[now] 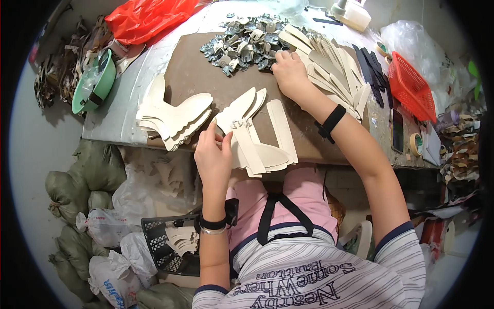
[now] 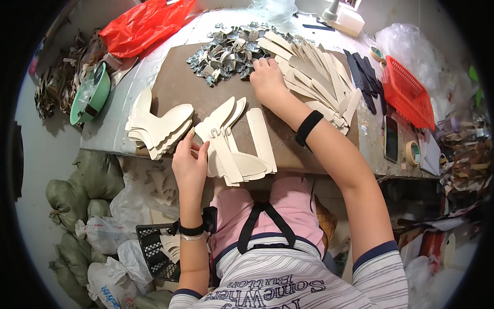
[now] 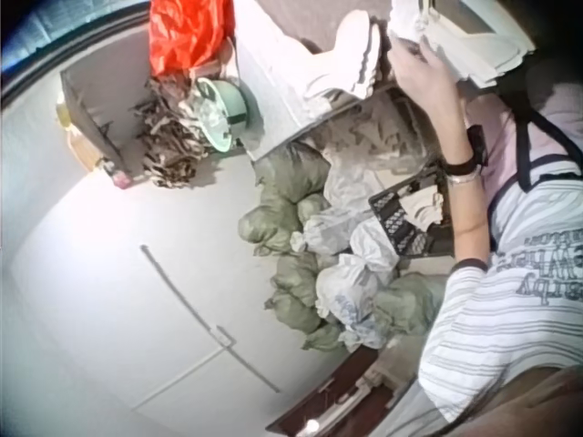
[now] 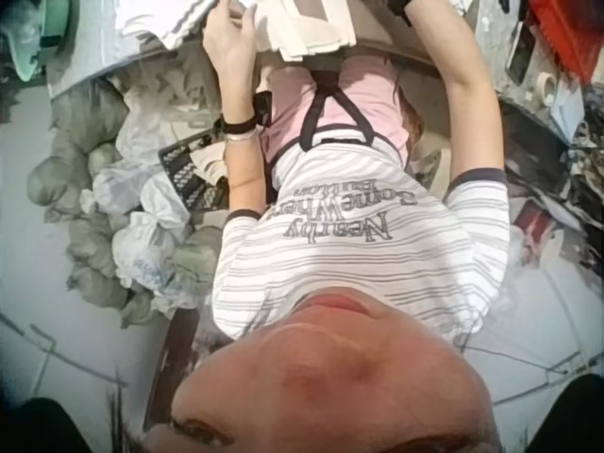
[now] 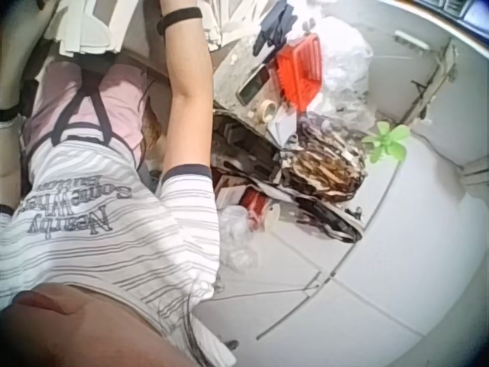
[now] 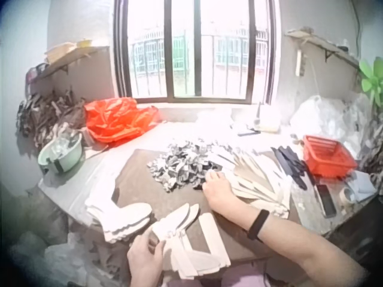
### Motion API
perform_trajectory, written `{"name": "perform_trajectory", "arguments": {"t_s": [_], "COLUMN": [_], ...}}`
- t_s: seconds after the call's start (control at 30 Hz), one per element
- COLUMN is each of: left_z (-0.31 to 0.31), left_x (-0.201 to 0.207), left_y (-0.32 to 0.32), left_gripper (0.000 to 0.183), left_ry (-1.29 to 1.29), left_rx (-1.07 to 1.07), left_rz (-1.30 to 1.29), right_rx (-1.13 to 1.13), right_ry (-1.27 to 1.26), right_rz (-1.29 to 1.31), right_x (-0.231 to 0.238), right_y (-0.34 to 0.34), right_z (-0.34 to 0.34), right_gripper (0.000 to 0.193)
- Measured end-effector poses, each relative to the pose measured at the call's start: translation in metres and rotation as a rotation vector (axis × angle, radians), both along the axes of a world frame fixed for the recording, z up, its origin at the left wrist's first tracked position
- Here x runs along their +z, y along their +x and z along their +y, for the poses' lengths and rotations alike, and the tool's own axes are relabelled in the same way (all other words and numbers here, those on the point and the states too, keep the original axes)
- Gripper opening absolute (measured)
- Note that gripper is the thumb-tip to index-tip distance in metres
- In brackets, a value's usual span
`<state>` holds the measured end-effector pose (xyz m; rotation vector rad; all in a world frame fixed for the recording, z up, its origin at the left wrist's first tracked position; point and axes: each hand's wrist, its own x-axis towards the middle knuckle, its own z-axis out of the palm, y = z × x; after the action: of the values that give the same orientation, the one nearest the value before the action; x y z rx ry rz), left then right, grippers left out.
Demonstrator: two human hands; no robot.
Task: Applying tape to assemble components inside of shoe uppers.
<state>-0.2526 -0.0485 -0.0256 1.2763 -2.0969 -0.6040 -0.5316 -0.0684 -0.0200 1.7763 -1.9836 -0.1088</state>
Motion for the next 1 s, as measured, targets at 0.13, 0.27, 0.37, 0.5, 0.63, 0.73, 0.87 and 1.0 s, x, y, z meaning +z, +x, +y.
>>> {"name": "perform_trajectory", "arguments": {"t_s": [0.13, 0.27, 0.37, 0.5, 0.63, 0.73, 0.87, 1.0], "left_z": [-0.002, -0.017, -0.001, -0.001, -0.008, -0.006, 0.002, 0.016], "left_x": [0.001, -0.014, -0.008, -0.022, -0.023, -0.021, -0.025, -0.022], "left_y": [-0.009, -0.028, -0.057, -0.091, -0.106, -0.112, -0.113, -0.091], "left_gripper": [0.037, 0.031, 0.033, 0.041, 0.059, 0.060, 0.050, 0.035], "left_ry": [-0.059, -0.271, -0.069, -0.123, -0.051, -0.078, -0.057, 0.355], "left_rx": [-0.012, -0.077, -0.241, -0.285, -0.369, -0.358, -0.436, -0.356], "left_rz": [0.069, 0.069, 0.085, -0.033, -0.194, -0.126, -0.055, 0.274], "right_rx": [0.075, 0.110, 0.202, 0.053, -0.064, -0.034, -0.038, 0.049], "right_ry": [-0.056, -0.126, -0.435, -0.519, -0.392, -0.492, -0.531, -0.607], "right_rz": [-0.075, -0.201, -0.519, -1.810, -1.970, -1.923, -1.943, -1.140], "right_x": [-0.014, -0.012, 0.005, 0.024, 0.016, 0.005, -0.004, 0.006], "right_y": [-0.012, -0.007, -0.003, 0.007, 0.012, 0.018, 0.027, 0.056], "right_z": [0.001, 0.001, 0.008, 0.039, 0.074, 0.090, 0.116, 0.158], "right_gripper": [0.017, 0.011, 0.004, 0.008, 0.013, 0.019, 0.033, 0.028]}}
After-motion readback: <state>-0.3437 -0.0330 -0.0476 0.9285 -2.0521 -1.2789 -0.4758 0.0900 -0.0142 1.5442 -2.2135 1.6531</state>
